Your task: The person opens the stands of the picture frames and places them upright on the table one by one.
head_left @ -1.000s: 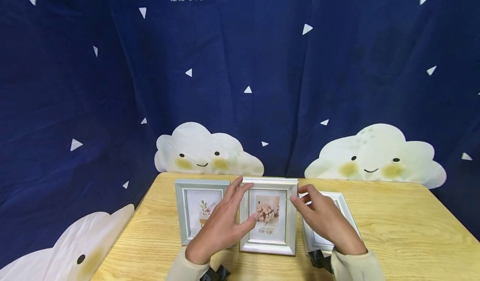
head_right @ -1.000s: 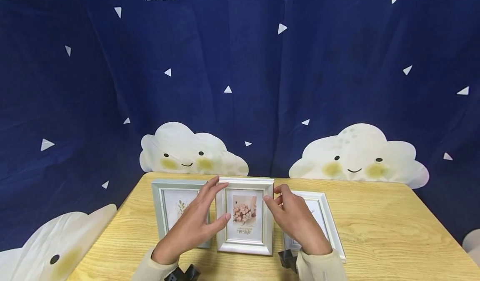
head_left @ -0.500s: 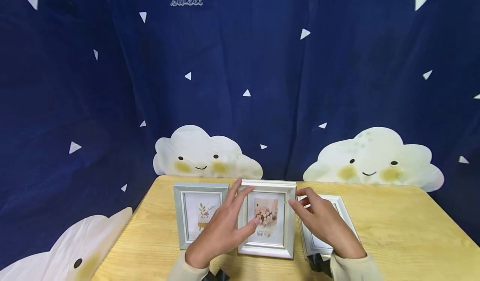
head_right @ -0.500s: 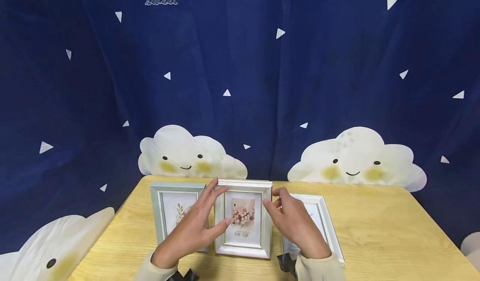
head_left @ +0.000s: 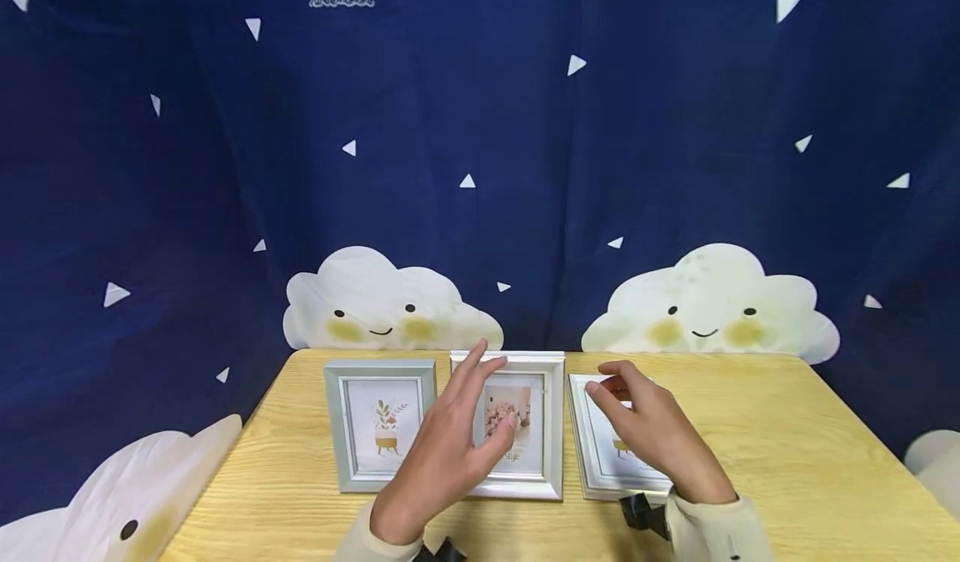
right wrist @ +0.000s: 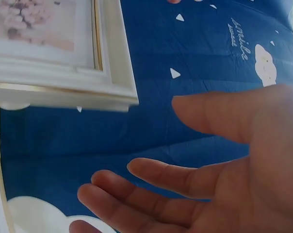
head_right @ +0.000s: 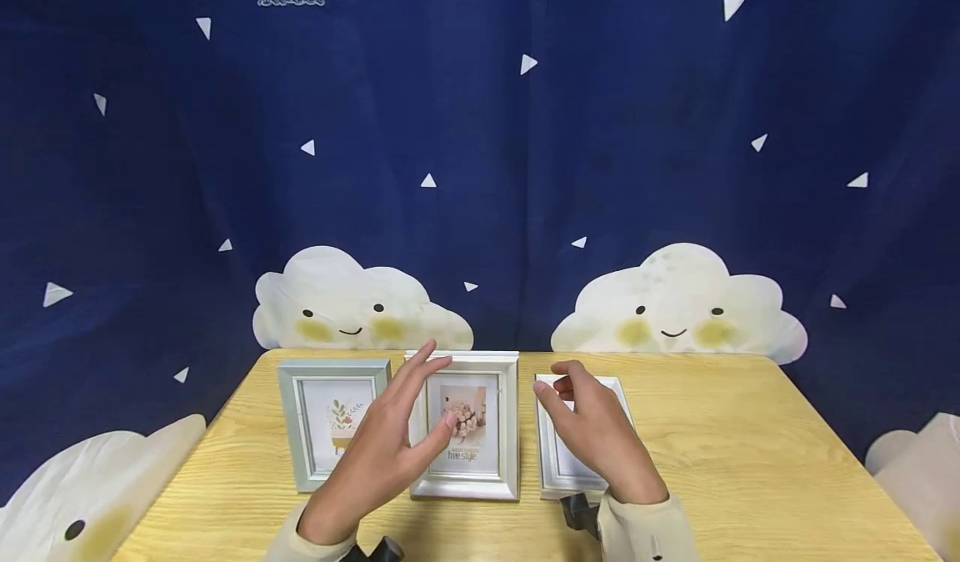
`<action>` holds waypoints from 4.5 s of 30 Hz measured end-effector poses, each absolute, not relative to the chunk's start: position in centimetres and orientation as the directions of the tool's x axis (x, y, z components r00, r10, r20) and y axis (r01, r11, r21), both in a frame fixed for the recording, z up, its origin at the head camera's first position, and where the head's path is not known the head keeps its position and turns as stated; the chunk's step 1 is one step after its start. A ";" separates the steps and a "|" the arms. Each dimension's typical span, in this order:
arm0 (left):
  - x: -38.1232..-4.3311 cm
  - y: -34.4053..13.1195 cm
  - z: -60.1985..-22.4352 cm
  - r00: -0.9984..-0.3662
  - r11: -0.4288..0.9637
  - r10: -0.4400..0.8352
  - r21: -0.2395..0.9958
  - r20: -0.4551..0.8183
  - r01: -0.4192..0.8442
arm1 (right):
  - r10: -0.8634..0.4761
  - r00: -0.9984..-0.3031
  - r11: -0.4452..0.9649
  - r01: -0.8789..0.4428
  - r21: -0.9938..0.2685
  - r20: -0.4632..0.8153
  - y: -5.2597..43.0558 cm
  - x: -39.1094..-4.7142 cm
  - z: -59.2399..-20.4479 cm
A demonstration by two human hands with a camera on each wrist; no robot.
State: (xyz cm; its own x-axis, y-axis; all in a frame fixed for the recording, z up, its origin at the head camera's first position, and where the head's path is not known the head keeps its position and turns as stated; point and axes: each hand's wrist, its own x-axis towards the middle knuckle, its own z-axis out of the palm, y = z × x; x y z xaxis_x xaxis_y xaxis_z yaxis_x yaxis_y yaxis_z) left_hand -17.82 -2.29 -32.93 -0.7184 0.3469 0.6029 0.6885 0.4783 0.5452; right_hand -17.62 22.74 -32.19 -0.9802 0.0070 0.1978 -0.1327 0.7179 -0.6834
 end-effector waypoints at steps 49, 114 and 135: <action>-20.9 18.7 -41.8 -0.994 0.269 0.039 0.956 0.105 0.112 | 0.110 -0.990 0.619 0.139 -0.773 -0.089 34.3 -21.7 -39.0; -21.5 16.5 -42.5 -0.973 0.346 0.024 0.911 0.230 0.224 | 0.172 -0.983 0.384 0.127 -0.915 -0.064 35.0 -20.9 -38.8; -20.3 16.0 -41.1 -0.941 0.349 0.020 0.880 0.338 0.323 | 0.223 -0.975 0.443 0.103 -0.891 -0.002 34.7 -18.4 -37.4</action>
State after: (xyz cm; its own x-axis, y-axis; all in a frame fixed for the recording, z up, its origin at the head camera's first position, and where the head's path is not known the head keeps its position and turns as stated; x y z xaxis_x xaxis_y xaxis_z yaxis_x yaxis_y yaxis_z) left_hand -20.27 16.03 -41.10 -0.9410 0.0197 0.3378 0.3231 0.3486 0.8798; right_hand -18.43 34.70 -37.37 -0.9749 0.2228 -0.0016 0.1026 0.4426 -0.8908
